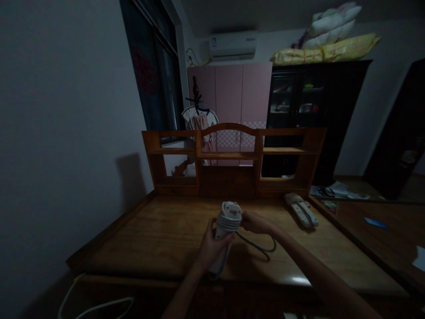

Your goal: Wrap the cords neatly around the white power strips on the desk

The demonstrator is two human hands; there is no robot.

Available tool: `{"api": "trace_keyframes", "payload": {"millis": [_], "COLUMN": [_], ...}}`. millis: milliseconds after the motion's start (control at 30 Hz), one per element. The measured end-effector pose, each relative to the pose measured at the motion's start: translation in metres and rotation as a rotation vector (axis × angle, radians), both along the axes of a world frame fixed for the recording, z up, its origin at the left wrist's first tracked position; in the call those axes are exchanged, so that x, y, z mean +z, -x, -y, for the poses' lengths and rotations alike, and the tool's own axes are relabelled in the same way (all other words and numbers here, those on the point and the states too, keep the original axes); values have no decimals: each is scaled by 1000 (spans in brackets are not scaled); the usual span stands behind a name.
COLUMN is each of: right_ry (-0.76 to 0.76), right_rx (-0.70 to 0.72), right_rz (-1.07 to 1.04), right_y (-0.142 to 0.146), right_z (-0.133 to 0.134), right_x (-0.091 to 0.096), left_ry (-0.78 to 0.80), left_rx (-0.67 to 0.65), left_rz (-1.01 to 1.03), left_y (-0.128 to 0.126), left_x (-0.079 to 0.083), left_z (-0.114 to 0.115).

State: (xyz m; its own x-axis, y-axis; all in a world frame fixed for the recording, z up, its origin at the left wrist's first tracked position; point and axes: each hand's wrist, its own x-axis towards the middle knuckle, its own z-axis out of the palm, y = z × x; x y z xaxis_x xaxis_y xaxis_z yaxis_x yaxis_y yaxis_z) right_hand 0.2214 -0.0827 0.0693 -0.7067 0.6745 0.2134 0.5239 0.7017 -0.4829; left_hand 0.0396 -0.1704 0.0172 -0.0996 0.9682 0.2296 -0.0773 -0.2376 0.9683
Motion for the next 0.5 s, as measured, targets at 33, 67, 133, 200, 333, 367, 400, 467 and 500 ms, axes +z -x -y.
{"api": "trace_keyframes", "payload": {"millis": [33, 67, 133, 200, 333, 367, 400, 467, 500], "right_ry": [-3, -11, -71, -184, -348, -349, -342, -323, -318], "right_rx": [-3, -13, -74, -143, -165, -167, -178, -212, -225], "right_rz": [12, 15, 37, 114, 213, 201, 187, 158, 145], "right_y": [3, 6, 12, 16, 18, 17, 17, 14, 13], "right_z": [3, 7, 17, 28, 43, 44, 45, 44, 43], "right_x": [-2, -3, -6, -8, -5, -4, -3, 0, 0], "left_ry": [32, 60, 94, 103, 97, 90, 82, 68, 61], "left_rx": [10, 14, 16, 16, 17, 19, 19, 15, 12], "left_rz": [42, 72, 111, 140, 151, 139, 124, 107, 100], "left_y": [3, 6, 12, 17, 19, 18, 17, 14, 12], "left_x": [-1, -2, -3, -3, -3, -3, -3, -3, -3], "left_z": [-4, -7, -13, -16, -17, -16, -15, -13, -11]}}
